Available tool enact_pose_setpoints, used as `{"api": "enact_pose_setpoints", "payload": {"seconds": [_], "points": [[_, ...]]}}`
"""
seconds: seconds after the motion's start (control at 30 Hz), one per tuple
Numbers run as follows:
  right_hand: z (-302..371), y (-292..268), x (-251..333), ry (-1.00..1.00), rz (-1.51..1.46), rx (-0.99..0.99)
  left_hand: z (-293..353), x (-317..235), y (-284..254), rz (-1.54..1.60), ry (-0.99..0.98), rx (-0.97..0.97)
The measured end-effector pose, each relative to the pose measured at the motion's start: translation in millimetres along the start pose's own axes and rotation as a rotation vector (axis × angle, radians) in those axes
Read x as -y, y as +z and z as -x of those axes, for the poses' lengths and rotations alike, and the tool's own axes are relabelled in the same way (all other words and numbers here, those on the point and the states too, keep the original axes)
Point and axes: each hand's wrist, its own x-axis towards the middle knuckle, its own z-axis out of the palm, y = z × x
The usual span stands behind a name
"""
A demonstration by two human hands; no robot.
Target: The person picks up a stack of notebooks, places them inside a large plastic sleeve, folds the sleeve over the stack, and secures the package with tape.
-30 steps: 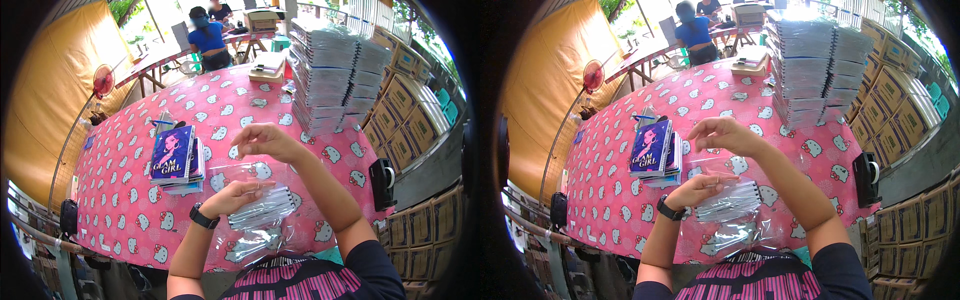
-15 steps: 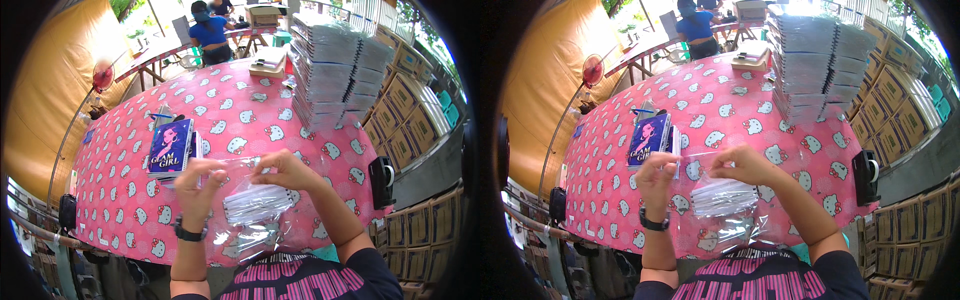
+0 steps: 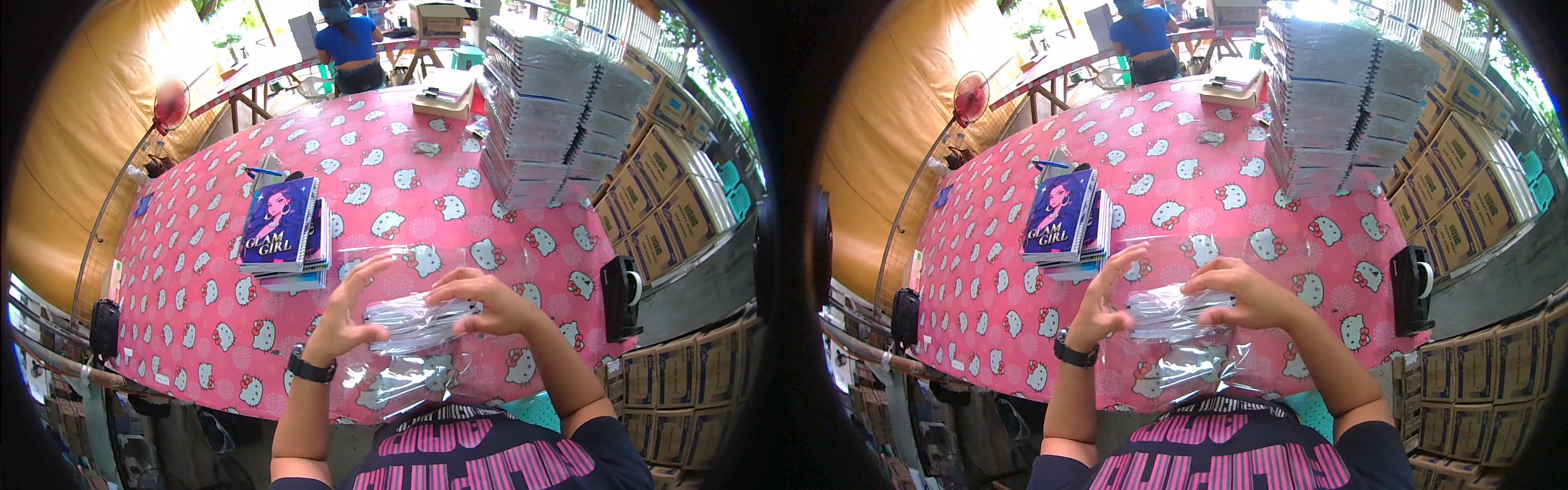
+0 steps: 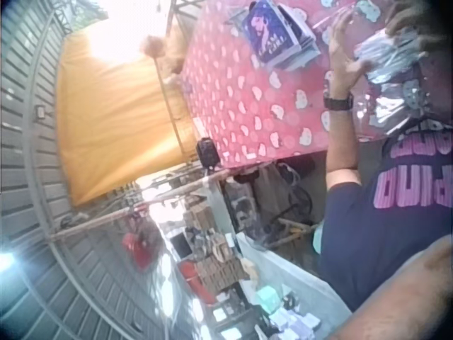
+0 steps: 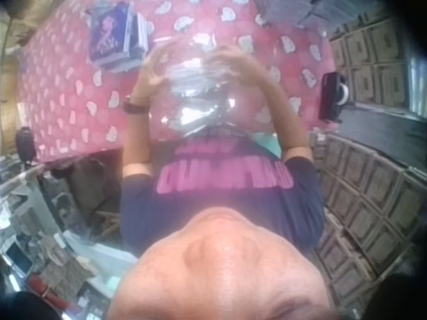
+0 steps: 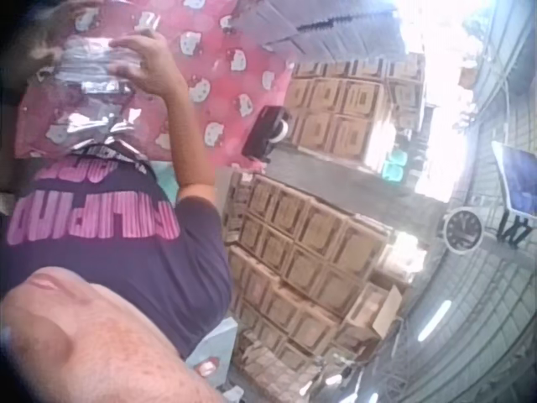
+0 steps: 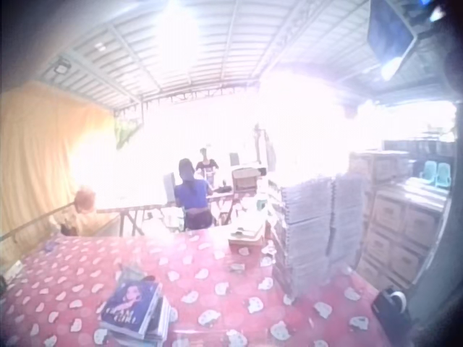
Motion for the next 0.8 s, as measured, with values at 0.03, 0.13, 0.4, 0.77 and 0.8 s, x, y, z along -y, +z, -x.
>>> {"api": "enact_pose_setpoints", "payload": {"seconds": [0.03,0.13,0.4,0.77,0.8], "points": [[2,1,4,-0.056,0.015,-0.009,2,-4,2,0.067,-0.008,0.016],[7,14,11,-0.101,0.349,0.039,11,0,0,-0.337,0.223,0.222],[14,39,16,-0.122,0.452,-0.249,29,-17,22,-0.436,0.148,0.038],[14,50,11,-0.205,0.533,-0.393,33,-14,36,-0.584,0.232,0.001],[10,49,14,-0.189,0.587,-0.475,34,-14,37,-0.603,0.222,-0.017]]}}
